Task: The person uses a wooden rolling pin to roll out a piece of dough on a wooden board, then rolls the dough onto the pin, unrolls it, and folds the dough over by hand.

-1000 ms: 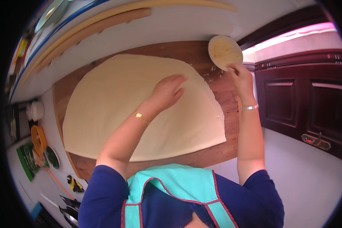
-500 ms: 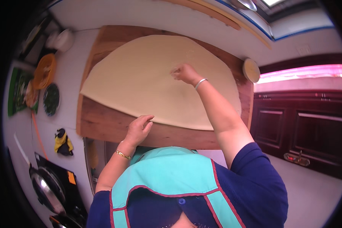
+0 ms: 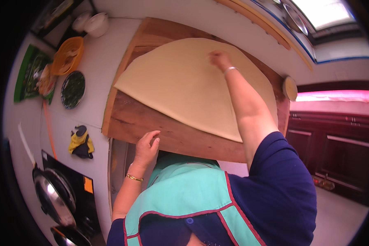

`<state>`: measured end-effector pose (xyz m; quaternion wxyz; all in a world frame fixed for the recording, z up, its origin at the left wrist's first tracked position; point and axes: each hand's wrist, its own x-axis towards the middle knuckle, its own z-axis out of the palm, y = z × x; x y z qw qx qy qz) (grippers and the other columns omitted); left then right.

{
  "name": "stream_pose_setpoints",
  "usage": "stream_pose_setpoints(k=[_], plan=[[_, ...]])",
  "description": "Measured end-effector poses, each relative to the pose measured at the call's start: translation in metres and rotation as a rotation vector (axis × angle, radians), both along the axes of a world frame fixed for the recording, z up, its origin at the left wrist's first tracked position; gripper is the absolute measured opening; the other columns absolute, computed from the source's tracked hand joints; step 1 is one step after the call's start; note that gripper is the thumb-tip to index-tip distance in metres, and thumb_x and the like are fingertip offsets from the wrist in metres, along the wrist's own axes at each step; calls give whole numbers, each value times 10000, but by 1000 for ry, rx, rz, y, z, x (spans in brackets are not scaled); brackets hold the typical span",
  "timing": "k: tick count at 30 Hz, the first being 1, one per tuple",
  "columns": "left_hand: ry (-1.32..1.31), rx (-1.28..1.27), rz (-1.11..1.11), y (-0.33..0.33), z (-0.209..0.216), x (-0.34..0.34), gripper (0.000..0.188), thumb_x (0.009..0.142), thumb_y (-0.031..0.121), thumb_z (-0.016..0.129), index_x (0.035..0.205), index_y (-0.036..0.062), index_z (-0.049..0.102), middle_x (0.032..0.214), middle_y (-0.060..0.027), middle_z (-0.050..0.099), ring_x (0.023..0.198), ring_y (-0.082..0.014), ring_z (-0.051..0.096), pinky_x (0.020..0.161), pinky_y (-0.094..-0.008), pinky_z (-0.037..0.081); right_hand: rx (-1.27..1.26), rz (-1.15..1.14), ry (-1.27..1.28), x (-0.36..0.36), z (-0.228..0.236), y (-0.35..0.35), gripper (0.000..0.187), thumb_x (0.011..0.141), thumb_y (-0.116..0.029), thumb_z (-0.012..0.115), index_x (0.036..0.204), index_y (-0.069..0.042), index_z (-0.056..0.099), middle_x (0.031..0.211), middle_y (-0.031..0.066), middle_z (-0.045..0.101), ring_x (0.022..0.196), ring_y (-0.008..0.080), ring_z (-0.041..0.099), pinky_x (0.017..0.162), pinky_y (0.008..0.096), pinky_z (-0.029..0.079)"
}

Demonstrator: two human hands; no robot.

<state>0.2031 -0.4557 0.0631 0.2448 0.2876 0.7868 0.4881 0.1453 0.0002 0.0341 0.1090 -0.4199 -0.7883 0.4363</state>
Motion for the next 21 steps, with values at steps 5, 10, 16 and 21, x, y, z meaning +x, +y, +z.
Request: stream_pose_setpoints(k=[5,10,16,21], plan=[[3,26,-200,32,-10,-7,255,860,55,615,1114,26,630,1036,-144,665,961,-280,653,839,-339,517,115,60,-360,215,4,81,135,848,-132,581,838,-67,699,821,180,688,684,337,634,667,364,512],[20,112,-415,87,-12,-1,250,864,37,620,1113,16,631,1055,-139,667,968,-254,654,845,-334,520,381,-426,-268,391,20,37,176,813,-78,558,911,-32,697,833,203,685,756,358,667,674,404,527],[55,67,-684,157,-7,38,231,881,56,609,1108,27,631,1070,-137,655,971,-280,645,832,-337,520,254,-405,-286,413,15,-38,153,800,-56,587,901,-29,699,787,211,671,738,349,662,712,403,522],[153,91,-892,222,1,75,234,871,57,609,1104,55,629,1101,-121,642,953,-305,637,795,-352,522,259,-710,49,397,0,-54,152,794,-47,603,898,-50,714,858,173,670,846,293,652,770,368,514]])
